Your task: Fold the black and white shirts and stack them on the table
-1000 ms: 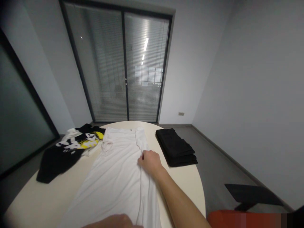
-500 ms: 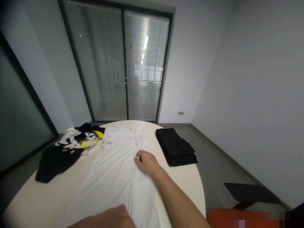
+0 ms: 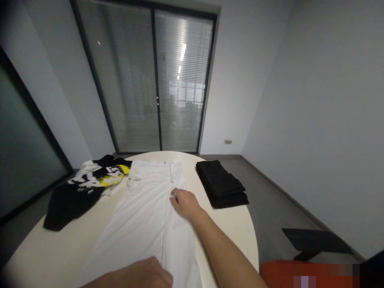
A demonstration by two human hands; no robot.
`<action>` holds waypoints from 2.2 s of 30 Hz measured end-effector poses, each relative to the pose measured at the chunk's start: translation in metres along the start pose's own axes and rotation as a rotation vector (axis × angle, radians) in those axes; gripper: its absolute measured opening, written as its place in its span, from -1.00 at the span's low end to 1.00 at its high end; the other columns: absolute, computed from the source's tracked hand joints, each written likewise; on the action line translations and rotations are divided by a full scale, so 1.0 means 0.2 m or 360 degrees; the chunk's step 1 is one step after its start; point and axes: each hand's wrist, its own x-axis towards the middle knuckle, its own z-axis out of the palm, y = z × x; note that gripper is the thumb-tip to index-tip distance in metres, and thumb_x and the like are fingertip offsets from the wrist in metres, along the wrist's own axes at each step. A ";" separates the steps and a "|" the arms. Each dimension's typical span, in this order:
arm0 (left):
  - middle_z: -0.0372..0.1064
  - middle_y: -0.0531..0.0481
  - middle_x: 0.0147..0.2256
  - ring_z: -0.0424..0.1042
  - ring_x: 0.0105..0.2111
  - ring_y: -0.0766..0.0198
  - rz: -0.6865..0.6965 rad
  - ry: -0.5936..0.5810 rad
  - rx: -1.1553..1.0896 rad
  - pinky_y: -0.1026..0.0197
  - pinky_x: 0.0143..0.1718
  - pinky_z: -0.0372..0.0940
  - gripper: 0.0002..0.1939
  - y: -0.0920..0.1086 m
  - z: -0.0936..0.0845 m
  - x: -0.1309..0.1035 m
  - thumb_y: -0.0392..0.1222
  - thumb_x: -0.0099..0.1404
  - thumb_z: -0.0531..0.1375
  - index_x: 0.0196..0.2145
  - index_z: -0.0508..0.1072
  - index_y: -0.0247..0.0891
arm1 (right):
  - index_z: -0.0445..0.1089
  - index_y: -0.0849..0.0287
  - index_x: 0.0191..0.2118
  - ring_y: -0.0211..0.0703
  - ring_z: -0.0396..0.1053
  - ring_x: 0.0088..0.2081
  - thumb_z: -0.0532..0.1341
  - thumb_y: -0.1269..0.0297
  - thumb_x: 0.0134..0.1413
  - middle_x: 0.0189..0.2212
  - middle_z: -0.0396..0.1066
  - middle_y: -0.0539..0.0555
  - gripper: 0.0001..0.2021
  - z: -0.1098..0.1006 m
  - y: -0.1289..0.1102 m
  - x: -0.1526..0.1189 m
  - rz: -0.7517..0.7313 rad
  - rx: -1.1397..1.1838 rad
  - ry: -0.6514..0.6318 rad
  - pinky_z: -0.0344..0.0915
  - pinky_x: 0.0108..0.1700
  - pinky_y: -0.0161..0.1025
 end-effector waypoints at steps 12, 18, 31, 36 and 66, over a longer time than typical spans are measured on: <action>0.13 -0.14 0.32 0.23 0.23 -0.13 0.0095 0.0188 0.0502 -0.20 0.15 0.23 -0.53 -0.03 -0.02 0.02 -0.04 0.50 0.03 0.32 0.16 0.03 | 0.39 0.08 0.05 -0.06 0.48 -0.17 0.02 0.12 0.35 -0.23 0.56 0.12 -0.67 -0.03 -0.01 0.01 0.0059 -0.0107 -0.0043 0.18 -0.16 -0.25; 0.28 -0.06 0.24 0.23 0.25 0.00 0.0100 0.0042 0.0135 0.03 0.14 0.29 -0.57 -0.04 0.10 0.04 -0.15 0.51 0.00 0.27 0.25 -0.19 | 0.48 0.17 -0.17 -0.15 0.46 -0.32 0.08 0.16 0.29 -0.34 0.55 0.11 -0.73 -0.07 0.01 -0.01 -0.0051 -0.0008 -0.0193 0.17 -0.26 -0.31; -0.07 -0.18 0.39 -0.15 0.39 -0.13 -0.0509 -0.0006 -0.0179 -0.30 0.34 -0.18 -0.29 -0.15 -0.28 -0.05 0.04 0.31 0.22 0.33 0.14 -0.13 | 0.44 0.09 -0.15 -0.12 0.46 -0.25 0.12 0.04 0.27 -0.28 0.55 0.08 -0.73 -0.06 -0.05 0.13 0.0289 -0.0238 0.0237 0.14 -0.25 -0.28; -0.10 -0.18 0.40 -0.19 0.39 -0.16 -0.0536 -0.0002 -0.0179 -0.33 0.34 -0.21 -0.28 -0.16 -0.26 -0.05 -0.01 0.30 0.23 0.34 0.13 -0.12 | 0.42 0.13 -0.07 -0.02 0.47 -0.17 0.24 0.09 0.13 -0.16 0.54 0.16 -0.69 -0.03 -0.08 0.31 0.0314 -0.0343 0.0149 0.20 -0.21 -0.23; -0.41 -0.13 0.43 -0.48 0.39 -0.24 -0.0833 -0.0144 -0.0141 -0.43 0.31 -0.33 -0.23 -0.12 -0.28 -0.02 -0.11 0.33 0.16 0.41 -0.05 -0.06 | 0.32 0.13 0.18 0.04 0.20 0.16 0.07 0.20 0.29 0.16 0.35 0.18 -0.61 0.14 0.08 0.36 -0.0062 -0.0135 0.0131 0.12 0.14 -0.05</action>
